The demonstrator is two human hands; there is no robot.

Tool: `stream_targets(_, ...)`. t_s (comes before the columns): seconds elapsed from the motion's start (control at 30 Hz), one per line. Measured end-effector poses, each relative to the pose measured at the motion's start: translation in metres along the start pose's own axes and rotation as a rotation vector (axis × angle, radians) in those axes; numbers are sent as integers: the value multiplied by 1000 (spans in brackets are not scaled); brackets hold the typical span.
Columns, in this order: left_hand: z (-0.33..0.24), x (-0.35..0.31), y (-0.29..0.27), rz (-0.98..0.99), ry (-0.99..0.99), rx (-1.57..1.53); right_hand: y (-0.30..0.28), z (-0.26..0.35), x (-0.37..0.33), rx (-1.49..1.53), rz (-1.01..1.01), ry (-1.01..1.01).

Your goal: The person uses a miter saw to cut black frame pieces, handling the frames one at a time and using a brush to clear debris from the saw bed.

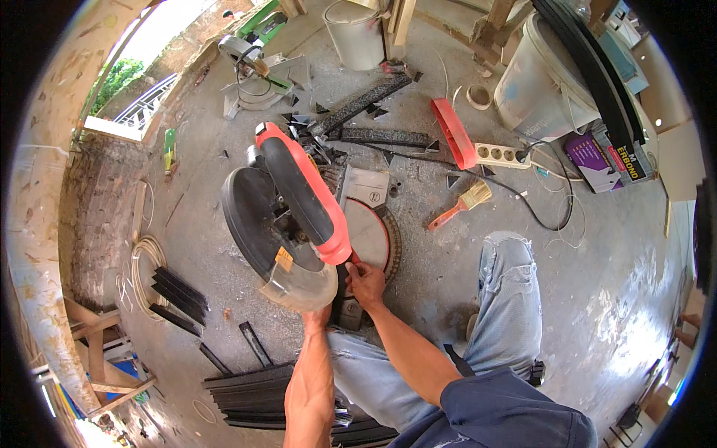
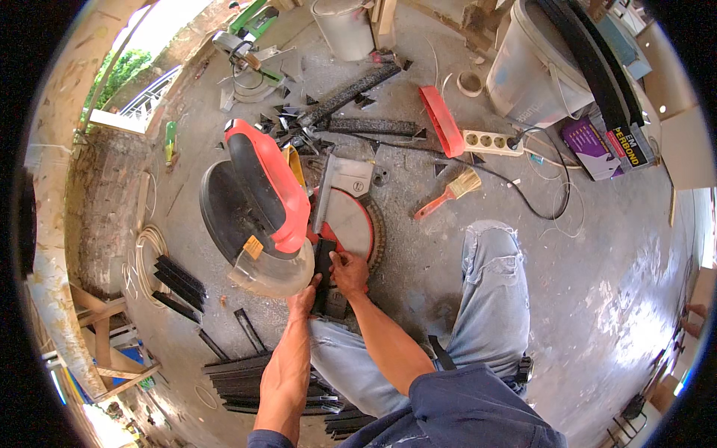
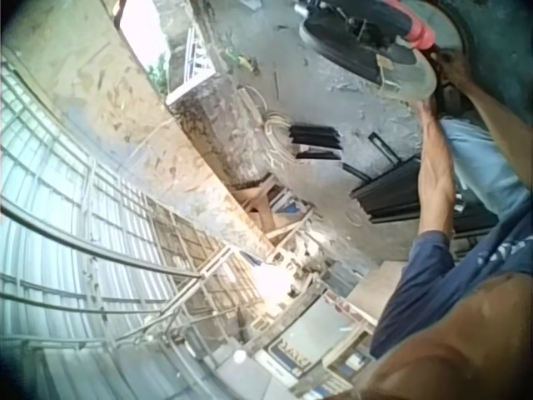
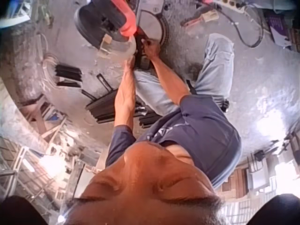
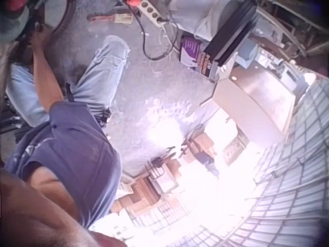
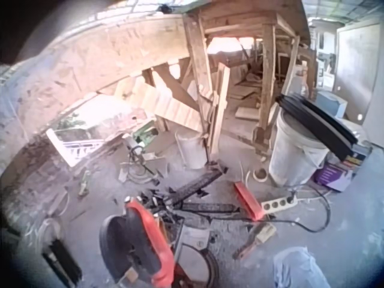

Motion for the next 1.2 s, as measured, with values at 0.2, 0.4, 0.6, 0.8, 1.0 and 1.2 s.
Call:
stream_targets(0.2, -9, 1, -2, -9, -2, -1, -5, 33, 7, -384, -58, -342)
stream_targets(0.4, -11, 4, -6, -25, -52, -11, 2, 63, 20, -604, 156, -565)
stream_targets(0.6, -21, 8, -11, -121, -67, 48, 9, 36, 38, -431, 154, -355)
stream_targets(0.8, 14, 7, 12, -92, -157, 74, 8, 32, 44, -422, 92, -443)
stream_targets(1.0, 21, 8, 23, -76, -178, 38, 2, 56, 28, -476, 78, -388)
stream_targets(1.2, -7, 10, 11, -16, -219, 75, 5, 32, 53, -361, 85, -337)
Point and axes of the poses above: each hand's wrist, its own x-axis towards the middle knuckle, its own y-axis out of the palm, z = x × y, the point moved 3 cm from there along x, towards the middle knuckle, and after that the axes turned 12 degrees about -z, right-handed, at the moved point
